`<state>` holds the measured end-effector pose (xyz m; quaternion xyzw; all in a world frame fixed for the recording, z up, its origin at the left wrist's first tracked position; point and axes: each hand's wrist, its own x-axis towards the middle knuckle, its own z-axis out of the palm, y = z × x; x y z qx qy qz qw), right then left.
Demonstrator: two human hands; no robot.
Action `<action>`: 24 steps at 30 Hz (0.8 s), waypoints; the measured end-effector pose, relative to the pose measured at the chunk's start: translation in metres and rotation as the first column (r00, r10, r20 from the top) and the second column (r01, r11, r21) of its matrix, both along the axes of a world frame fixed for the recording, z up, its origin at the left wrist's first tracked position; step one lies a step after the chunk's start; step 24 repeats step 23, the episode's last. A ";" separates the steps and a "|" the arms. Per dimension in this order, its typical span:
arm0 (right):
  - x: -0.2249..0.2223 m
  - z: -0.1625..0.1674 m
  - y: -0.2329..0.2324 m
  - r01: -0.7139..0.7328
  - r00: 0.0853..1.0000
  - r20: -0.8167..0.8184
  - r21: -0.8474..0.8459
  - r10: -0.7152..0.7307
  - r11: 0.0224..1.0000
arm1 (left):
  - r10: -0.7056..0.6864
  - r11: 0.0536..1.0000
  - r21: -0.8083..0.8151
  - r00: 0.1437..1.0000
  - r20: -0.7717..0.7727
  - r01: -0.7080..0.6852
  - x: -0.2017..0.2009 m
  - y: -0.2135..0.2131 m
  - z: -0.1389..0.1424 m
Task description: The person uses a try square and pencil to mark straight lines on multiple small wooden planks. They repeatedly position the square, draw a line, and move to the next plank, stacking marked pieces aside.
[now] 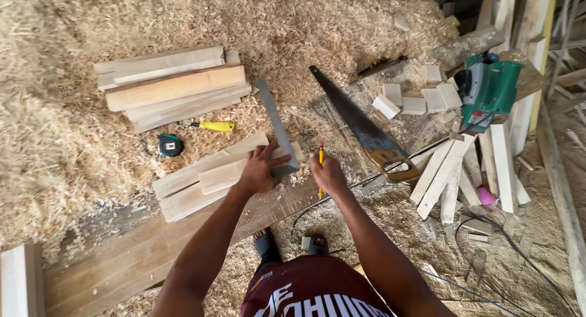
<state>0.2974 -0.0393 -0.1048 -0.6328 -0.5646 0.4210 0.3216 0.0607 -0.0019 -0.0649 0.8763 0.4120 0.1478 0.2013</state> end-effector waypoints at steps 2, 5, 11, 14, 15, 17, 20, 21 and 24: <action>-0.014 -0.001 -0.004 0.083 0.964 -0.242 -0.108 -0.107 0.991 | 0.012 1.000 0.010 1.000 -0.014 -0.012 -0.001 -0.002 -0.002; -0.045 0.001 -0.001 0.176 0.807 -0.470 -0.388 -0.358 0.905 | -0.009 0.999 0.038 1.000 -0.016 0.010 0.000 -0.001 0.001; -0.050 0.005 0.000 0.388 0.913 -0.085 -0.111 -0.398 0.915 | 0.031 0.999 0.038 0.998 0.049 -0.033 -0.018 -0.005 0.002; -0.036 0.003 0.004 0.467 0.876 -0.136 0.006 -0.462 0.884 | 0.060 0.987 0.148 0.998 0.006 -0.061 -0.032 -0.012 -0.006; -0.034 0.002 0.012 0.519 0.825 -0.236 -0.044 -0.514 0.854 | 0.070 0.979 0.194 0.997 -0.023 -0.064 -0.034 -0.012 -0.008; -0.034 -0.003 0.020 0.555 0.762 -0.354 -0.075 -0.543 0.828 | 0.069 0.978 0.202 0.997 -0.039 -0.059 -0.034 -0.013 -0.013; -0.035 -0.013 0.018 0.573 0.713 -0.461 -0.052 -0.528 0.818 | 0.062 0.979 0.194 0.998 -0.018 -0.057 -0.035 -0.015 -0.015; -0.035 -0.015 0.017 0.602 0.658 -0.517 -0.077 -0.548 0.795 | 0.059 0.980 0.191 0.998 -0.002 -0.058 -0.035 -0.015 -0.014; -0.035 -0.019 0.022 0.627 0.579 -0.609 -0.091 -0.542 0.773 | 0.070 0.983 0.172 0.997 -0.027 -0.064 -0.037 -0.011 -0.011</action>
